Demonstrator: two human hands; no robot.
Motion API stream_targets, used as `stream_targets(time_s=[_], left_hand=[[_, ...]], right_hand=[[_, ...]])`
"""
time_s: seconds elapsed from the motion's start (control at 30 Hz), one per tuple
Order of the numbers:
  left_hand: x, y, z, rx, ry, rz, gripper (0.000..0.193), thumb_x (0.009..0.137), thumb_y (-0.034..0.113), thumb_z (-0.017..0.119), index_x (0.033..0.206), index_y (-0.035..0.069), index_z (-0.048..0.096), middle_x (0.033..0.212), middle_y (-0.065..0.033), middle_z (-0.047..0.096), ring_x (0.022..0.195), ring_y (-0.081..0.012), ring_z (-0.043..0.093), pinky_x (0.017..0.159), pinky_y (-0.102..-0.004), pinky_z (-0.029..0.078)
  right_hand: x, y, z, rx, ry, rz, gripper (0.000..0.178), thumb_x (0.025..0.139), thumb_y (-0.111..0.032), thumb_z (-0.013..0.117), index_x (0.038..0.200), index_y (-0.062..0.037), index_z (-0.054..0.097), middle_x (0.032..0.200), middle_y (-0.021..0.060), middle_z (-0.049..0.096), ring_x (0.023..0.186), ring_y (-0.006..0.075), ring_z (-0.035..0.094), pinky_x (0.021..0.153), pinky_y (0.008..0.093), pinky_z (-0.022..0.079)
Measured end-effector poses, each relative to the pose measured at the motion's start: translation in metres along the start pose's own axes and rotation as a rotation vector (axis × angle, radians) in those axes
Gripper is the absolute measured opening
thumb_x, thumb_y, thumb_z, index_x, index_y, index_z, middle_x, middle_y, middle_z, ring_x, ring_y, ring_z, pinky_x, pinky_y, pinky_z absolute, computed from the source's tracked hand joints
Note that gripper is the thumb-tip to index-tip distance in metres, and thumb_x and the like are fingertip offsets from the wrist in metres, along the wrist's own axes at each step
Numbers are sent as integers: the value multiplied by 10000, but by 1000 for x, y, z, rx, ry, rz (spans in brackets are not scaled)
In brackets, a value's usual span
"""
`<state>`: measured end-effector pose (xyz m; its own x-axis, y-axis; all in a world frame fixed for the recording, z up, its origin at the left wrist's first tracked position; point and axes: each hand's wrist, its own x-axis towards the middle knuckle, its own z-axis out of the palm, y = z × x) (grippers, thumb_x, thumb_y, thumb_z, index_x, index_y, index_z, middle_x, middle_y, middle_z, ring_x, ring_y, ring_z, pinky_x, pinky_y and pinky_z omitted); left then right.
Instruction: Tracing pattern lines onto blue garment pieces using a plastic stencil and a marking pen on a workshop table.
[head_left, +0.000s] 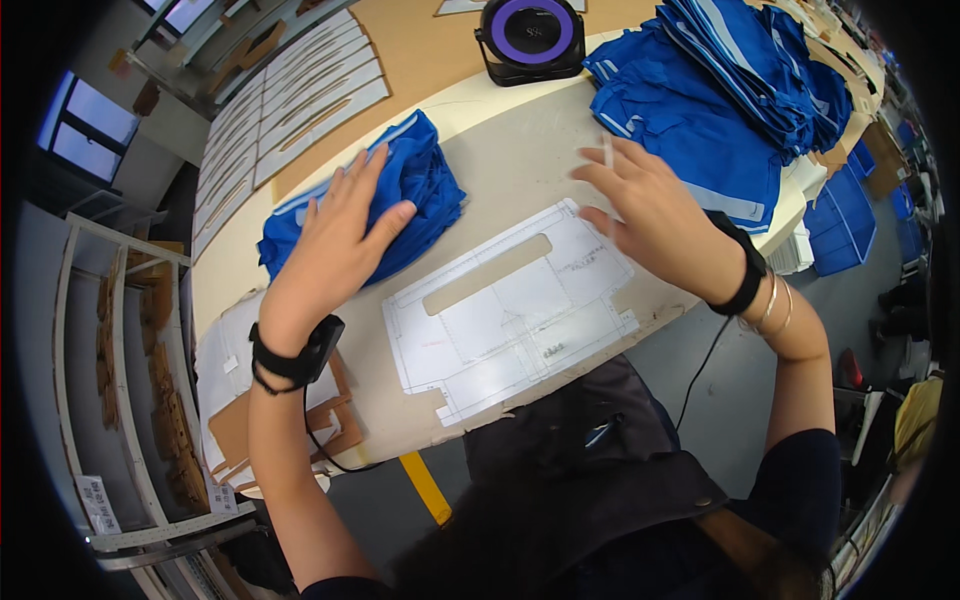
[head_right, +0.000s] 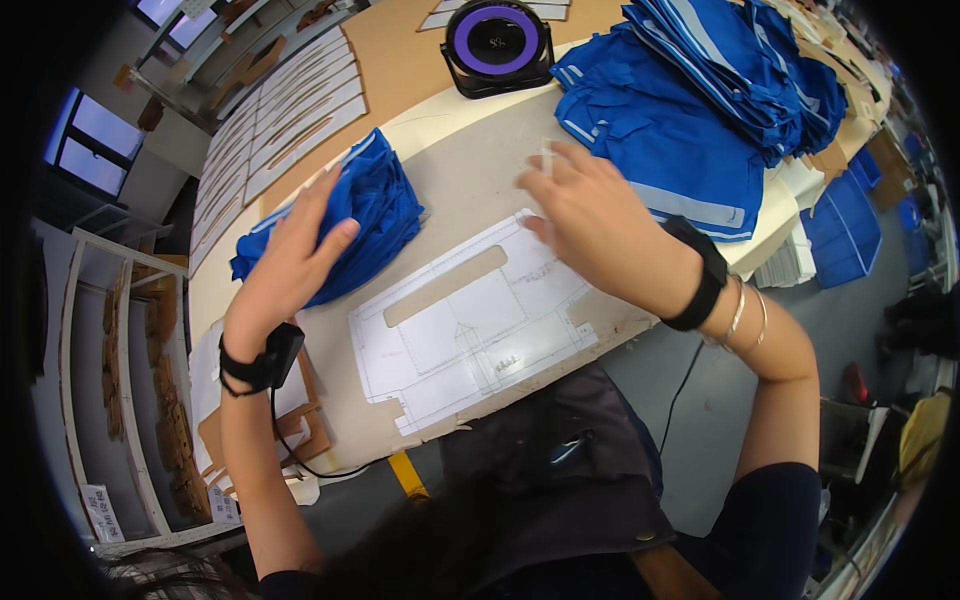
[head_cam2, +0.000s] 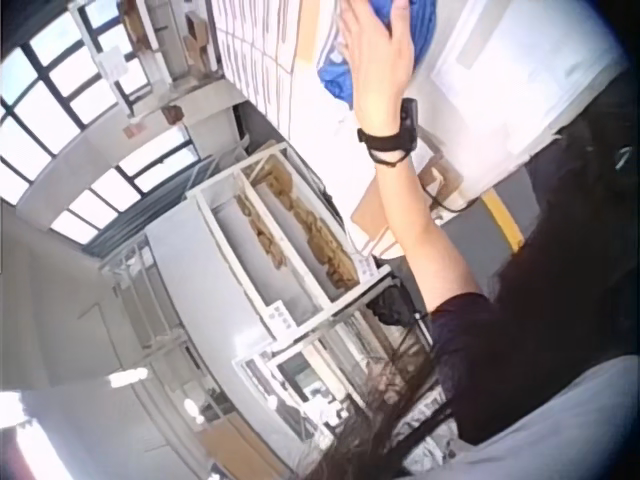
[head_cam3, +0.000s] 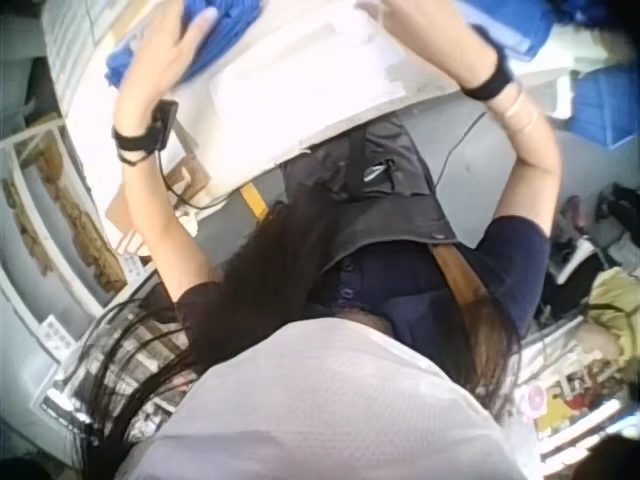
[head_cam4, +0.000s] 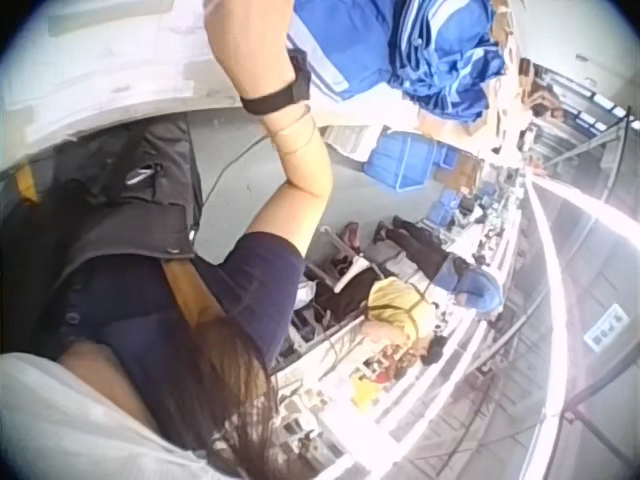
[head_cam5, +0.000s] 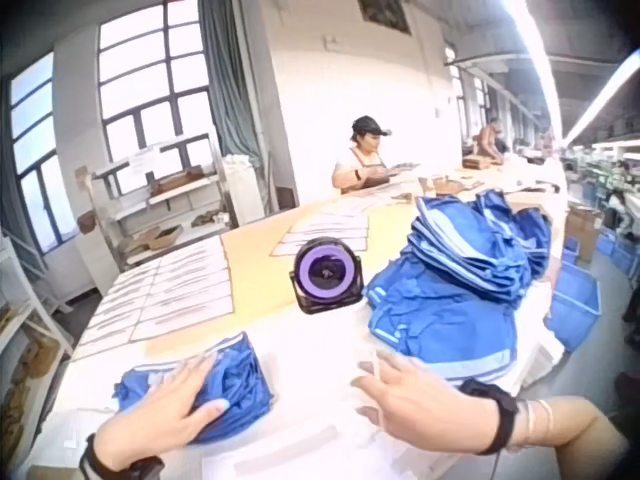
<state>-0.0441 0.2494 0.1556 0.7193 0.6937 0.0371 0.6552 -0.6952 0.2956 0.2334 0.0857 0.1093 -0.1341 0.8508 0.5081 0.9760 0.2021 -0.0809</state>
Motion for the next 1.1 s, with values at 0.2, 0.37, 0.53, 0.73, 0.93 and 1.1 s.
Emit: stream_targets(time_s=[0.2, 0.37, 0.53, 0.73, 0.93, 1.1], left_hand=[[6, -28, 50, 202, -237, -155, 1085, 824, 625, 608, 1460, -115, 134, 1525, -330, 142, 1453, -434, 30, 1063, -667, 243], [-3, -11, 57, 237, 182, -100, 916, 903, 521, 565, 1472, -78, 169, 1503, -301, 239, 1421, -435, 199, 1073, -633, 253], [-37, 62, 46, 75, 347, 144, 774, 916, 282, 626, 1463, -73, 208, 1478, -285, 292, 1382, -426, 287, 1104, -556, 257], [-85, 111, 54, -550, -64, 234, 714, 925, 140, 593, 1473, -61, 182, 1386, -286, 374, 1312, -398, 397, 1080, -473, 336], [-106, 123, 73, -1090, -323, 12, 828, 932, 91, 597, 1514, 30, 12, 1424, -191, 349, 1278, -288, 456, 1044, -422, 396], [-99, 142, 63, -1394, -513, -72, 896, 930, 262, 635, 1480, -35, -7, 1394, -287, 315, 1295, -325, 422, 1026, -417, 430]], right_hand=[[-86, 57, -2, -191, -45, 273, 247, 750, -56, 708, 983, -34, 626, 1150, 132, 638, 1184, 318, 540, 944, 421, 433], [-102, 65, -11, -148, -5, 256, 159, 733, 12, 675, 878, -43, 639, 955, 75, 655, 1041, 272, 606, 832, 411, 468], [-103, 70, -7, -107, 37, 233, 182, 743, 38, 653, 913, -26, 642, 840, 89, 618, 834, 271, 586, 719, 359, 491], [-97, 45, -26, 157, 55, 349, 191, 800, 63, 622, 973, -17, 644, 857, 86, 639, 776, 237, 618, 691, 309, 497], [-98, -36, -80, 644, 187, 450, 205, 792, 94, 618, 988, 40, 641, 947, 106, 649, 818, 122, 615, 677, 216, 492], [-91, -76, -81, 822, -60, 121, 294, 728, 118, 682, 996, -3, 666, 916, 133, 659, 784, 245, 672, 676, 303, 532]])
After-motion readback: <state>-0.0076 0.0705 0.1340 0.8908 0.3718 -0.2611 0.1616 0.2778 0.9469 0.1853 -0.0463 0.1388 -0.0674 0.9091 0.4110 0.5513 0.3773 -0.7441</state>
